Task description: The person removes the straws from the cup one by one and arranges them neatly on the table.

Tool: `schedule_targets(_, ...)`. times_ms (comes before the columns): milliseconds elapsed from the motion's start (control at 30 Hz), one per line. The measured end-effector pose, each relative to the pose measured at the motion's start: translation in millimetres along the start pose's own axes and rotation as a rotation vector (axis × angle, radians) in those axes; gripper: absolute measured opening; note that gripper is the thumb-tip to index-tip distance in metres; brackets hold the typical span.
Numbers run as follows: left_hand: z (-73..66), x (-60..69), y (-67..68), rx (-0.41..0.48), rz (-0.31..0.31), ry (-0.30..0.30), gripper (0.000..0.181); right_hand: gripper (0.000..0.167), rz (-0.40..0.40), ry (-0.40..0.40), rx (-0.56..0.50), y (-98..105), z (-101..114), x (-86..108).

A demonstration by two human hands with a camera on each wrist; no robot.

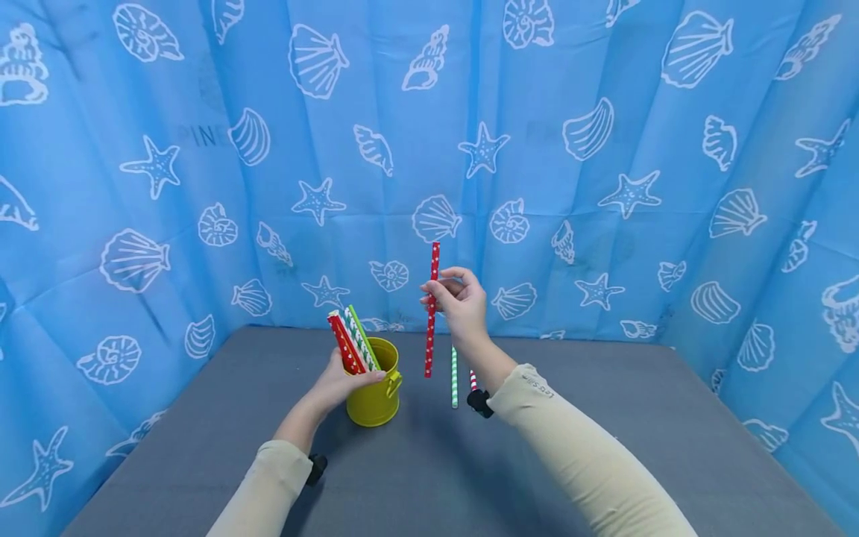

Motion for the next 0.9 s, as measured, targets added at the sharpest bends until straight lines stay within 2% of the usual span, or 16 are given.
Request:
schedule_targets(167, 0.1, 1.0, 0.0, -0.003, 0.01, -0.002, 0.097, 0.012, 0.032, -0.009, 0.111, 16.9, 2.4, 0.6)
schedule_targets(333, 1.8, 1.3, 0.7, 0.005, 0.021, 0.004, 0.095, 0.03, 0.121, -0.163, 0.26, 36.3, -7.8, 4.6)
schedule_targets(433, 2.3, 1.2, 0.9, 0.007, 0.023, 0.005, 0.096, 0.046, 0.225, -0.26, 0.368, 46.5, -18.0, 8.5)
schedule_targets(500, 3.7, 0.9, 1.3, 0.009, 0.022, 0.008, 0.096, 0.054, 0.297, -0.296, 0.426, 52.1, -23.9, 11.4)
schedule_targets(633, 5.9, 0.7, 1.7, 0.007, 0.022, 0.013, 0.097, 0.061, 0.397, -0.302, 0.497, 61.3, -29.8, 15.9)
schedule_targets(900, 4.3, -1.1, 1.1, 0.009, 0.022, -0.009, 0.094, 0.068, 0.478, -0.3, 0.616, 80.8, -34.8, 19.9)
Point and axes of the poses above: each hand's wrist, its own x-axis away from the middle knuckle, its own y-axis out of the back of the hand, z = x × y, the point moved 8 cm from there along -x, towards the middle knuckle, and after that the axes turned 8 degrees about z, right-handed, at the moved point
